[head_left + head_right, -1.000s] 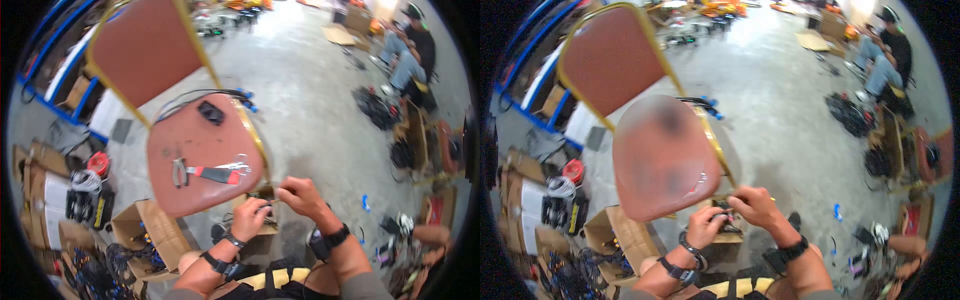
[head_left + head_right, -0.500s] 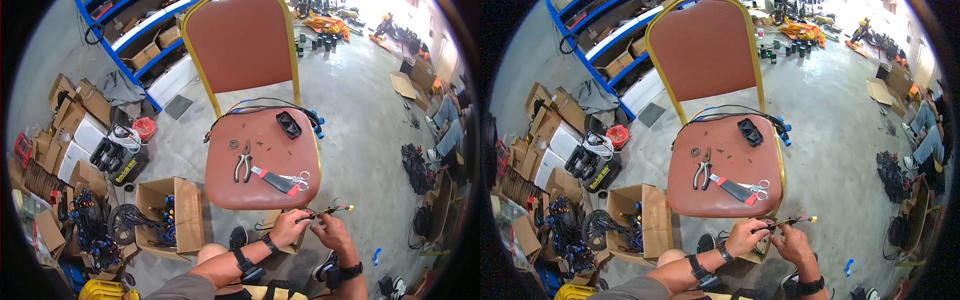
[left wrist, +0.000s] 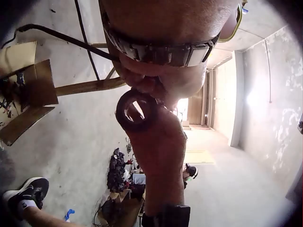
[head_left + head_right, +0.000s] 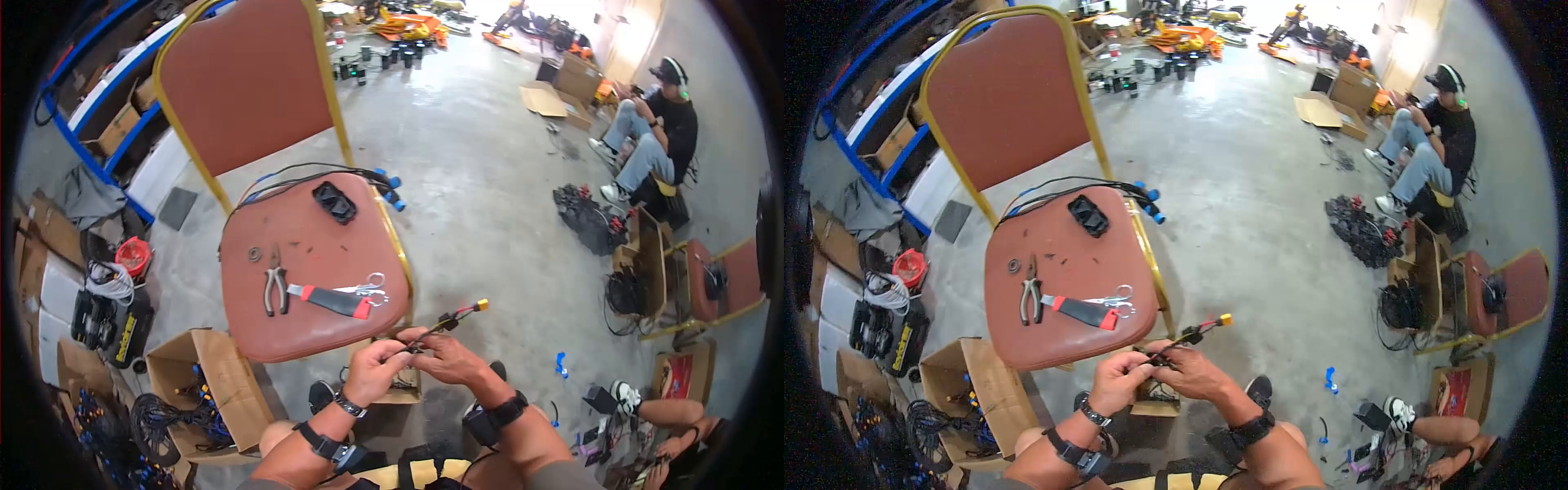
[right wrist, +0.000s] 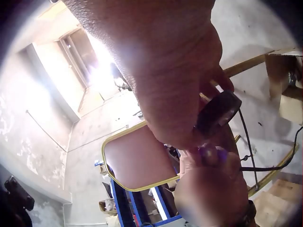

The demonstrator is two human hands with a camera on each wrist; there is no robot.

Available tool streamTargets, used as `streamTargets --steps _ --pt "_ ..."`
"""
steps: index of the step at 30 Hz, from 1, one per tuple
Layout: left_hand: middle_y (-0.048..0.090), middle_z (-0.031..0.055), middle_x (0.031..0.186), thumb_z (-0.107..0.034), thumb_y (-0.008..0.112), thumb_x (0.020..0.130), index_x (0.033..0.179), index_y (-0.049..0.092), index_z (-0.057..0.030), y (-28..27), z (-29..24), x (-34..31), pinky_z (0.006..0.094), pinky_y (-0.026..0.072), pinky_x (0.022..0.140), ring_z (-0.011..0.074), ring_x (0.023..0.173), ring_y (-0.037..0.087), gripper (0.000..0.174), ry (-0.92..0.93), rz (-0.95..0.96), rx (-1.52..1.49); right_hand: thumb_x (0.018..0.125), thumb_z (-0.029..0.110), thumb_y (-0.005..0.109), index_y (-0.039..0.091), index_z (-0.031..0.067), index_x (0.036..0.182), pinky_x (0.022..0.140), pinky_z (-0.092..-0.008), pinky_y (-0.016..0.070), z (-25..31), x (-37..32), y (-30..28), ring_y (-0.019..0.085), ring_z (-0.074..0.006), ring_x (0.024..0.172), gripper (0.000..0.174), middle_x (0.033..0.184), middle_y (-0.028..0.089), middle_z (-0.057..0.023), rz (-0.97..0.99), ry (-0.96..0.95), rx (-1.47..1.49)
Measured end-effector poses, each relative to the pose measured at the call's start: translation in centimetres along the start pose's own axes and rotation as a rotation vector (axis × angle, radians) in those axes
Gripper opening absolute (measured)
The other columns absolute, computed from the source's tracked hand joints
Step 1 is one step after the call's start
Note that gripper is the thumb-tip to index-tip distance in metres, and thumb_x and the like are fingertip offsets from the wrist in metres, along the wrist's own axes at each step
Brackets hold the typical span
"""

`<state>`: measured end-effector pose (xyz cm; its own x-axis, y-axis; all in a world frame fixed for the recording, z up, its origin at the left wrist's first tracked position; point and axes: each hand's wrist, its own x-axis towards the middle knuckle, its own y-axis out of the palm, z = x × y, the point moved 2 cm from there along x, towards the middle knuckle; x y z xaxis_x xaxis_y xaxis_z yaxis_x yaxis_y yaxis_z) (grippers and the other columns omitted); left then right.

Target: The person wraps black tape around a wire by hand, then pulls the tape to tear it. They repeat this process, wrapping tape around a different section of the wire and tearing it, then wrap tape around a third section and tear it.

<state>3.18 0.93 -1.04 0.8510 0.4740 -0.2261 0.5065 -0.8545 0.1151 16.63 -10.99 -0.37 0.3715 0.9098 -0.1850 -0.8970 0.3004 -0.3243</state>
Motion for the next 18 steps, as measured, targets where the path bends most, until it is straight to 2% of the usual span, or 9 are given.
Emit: streamTargets --steps 3,6,7,9,10,13,17,18 --pt "0.059 -0.0065 0.08 -0.005 0.068 0.093 0.102 0.069 0.0004 0.1 -0.3 0.1 0.0202 0.0426 0.062 0.002 0.07 0.05 0.011 0.026 0.009 -0.075 0.094 0.029 0.064 0.059 0.0023 0.132 0.095 -0.0347 0.0501 0.0 0.2 -0.1 0.065 -0.0229 0.109 0.046 0.118 0.068 -0.0147 0.05 -0.048 0.144" --pt "0.06 -0.0063 0.082 -0.004 0.069 0.092 0.101 0.068 0.0004 0.2 -0.5 0.1 0.0201 0.0433 0.065 0.0021 0.073 0.05 0.01 0.042 -0.016 -0.075 0.094 0.031 0.065 0.056 -0.0009 0.136 0.092 -0.0334 0.0514 0.0 -0.1 -0.3 0.067 -0.0201 0.104 0.053 0.115 0.069 -0.0159 0.001 0.084 0.102" --pt "0.06 -0.0063 0.082 -0.004 0.069 0.091 0.1 0.068 0.0004 0.1 -0.5 0.1 0.0202 0.0434 0.065 0.0022 0.073 0.05 0.01 0.065 -0.055 -0.047 0.093 0.029 0.066 0.061 -0.0013 0.129 0.089 -0.0329 0.0522 -0.8 0.1 0.0 0.066 -0.0182 0.099 0.047 0.11 0.07 -0.014 -0.064 0.049 0.094" --pt "0.065 -0.0034 0.084 -0.002 0.069 0.091 0.101 0.067 0.0006 -0.3 0.2 0.3 0.021 0.0472 0.068 0.0029 0.076 0.056 0.01 0.117 -0.082 -0.01 0.093 0.026 0.066 0.064 -0.0023 0.121 0.085 -0.0329 0.0526 -0.8 0.4 -0.5 0.065 -0.0162 0.095 0.04 0.104 0.069 -0.0117 -0.03 0.124 0.231" --pt "0.064 -0.0042 0.083 -0.002 0.07 0.09 0.1 0.068 0.0004 -0.5 0.4 0.2 0.0207 0.0464 0.067 0.0026 0.075 0.054 0.011 0.13 -0.099 0.027 0.094 0.023 0.066 0.066 -0.0028 0.116 0.083 -0.0323 0.0522 -1.6 0.5 -0.2 0.064 -0.0141 0.093 0.034 0.101 0.069 -0.009 -0.066 0.07 0.343" --pt "0.061 -0.0063 0.08 -0.002 0.072 0.088 0.098 0.069 -0.0003 -0.4 -0.1 0.2 0.02 0.0445 0.065 0.0018 0.072 0.051 0.011 0.144 -0.143 0.105 0.096 0.023 0.064 0.066 -0.0033 0.115 0.085 -0.0312 0.0523 -2.9 0.7 -0.4 0.064 -0.0143 0.095 0.033 0.101 0.069 -0.0068 -0.11 0.126 0.409" --pt "0.062 -0.0041 0.08 -0.001 0.071 0.087 0.1 0.07 0.0003 -0.3 0.2 0.2 0.022 0.0454 0.065 0.0035 0.072 0.053 0.013 0.166 -0.14 0.129 0.098 0.025 0.063 0.065 -0.0038 0.115 0.083 -0.0306 0.0528 -2.3 0.6 -0.9 0.064 -0.0149 0.093 0.034 0.099 0.069 -0.0069 -0.211 0.157 0.534" --pt "0.063 -0.0025 0.08 -0.001 0.071 0.087 0.1 0.07 0.0005 -0.2 0.2 0.3 0.023 0.0459 0.064 0.0046 0.072 0.054 0.013 0.197 -0.143 0.132 0.098 0.026 0.063 0.065 -0.0004 0.114 0.085 -0.032 0.0523 -2.2 0.6 -1.1 0.065 -0.0151 0.095 0.031 0.101 0.069 -0.0061 -0.184 0.181 0.611"
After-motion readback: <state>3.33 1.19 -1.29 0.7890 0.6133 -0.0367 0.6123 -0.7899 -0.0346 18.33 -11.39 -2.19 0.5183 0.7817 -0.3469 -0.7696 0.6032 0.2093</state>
